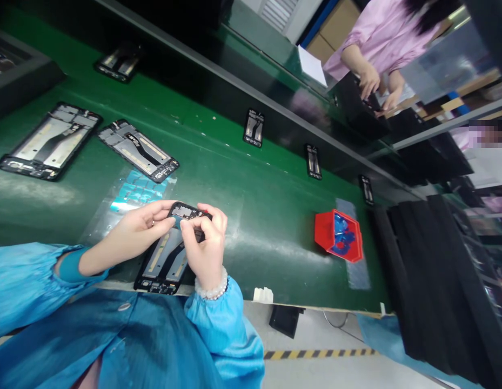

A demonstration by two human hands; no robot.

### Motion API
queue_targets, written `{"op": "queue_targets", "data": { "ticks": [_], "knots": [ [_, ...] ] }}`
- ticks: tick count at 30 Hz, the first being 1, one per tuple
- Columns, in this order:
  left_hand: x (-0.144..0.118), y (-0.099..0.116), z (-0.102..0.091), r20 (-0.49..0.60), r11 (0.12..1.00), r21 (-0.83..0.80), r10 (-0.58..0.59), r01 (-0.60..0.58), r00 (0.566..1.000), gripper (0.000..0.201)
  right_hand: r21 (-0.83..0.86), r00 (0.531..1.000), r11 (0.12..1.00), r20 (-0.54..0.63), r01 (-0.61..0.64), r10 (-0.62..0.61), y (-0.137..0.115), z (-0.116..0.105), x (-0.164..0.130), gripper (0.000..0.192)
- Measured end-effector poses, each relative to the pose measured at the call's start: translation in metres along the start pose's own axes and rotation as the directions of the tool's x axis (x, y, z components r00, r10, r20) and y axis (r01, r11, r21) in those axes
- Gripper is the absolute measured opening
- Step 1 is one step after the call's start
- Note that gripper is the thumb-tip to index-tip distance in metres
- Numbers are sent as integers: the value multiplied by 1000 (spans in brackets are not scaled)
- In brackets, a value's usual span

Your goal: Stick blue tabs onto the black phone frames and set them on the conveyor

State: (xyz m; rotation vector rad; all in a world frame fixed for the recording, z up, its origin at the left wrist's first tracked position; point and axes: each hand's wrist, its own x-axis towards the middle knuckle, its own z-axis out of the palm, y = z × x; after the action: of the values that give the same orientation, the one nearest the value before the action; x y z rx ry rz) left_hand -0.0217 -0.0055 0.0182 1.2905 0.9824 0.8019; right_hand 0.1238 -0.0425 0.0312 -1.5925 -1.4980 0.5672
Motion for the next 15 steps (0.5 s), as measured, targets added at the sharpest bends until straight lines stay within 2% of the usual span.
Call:
{"op": "queue_targets", "data": {
  "ticks": [8, 15],
  "knots": [
    [-1, 5, 1, -5, 1000, 4, -5, 5, 1000, 39, 37, 1000, 999, 8, 5, -6, -2, 1, -2, 17],
    [-5, 7, 4, -47, 999, -22, 22, -23, 999, 37, -22, 1000, 1000, -22, -11, 10, -11, 4, -3, 19]
  ]
}}
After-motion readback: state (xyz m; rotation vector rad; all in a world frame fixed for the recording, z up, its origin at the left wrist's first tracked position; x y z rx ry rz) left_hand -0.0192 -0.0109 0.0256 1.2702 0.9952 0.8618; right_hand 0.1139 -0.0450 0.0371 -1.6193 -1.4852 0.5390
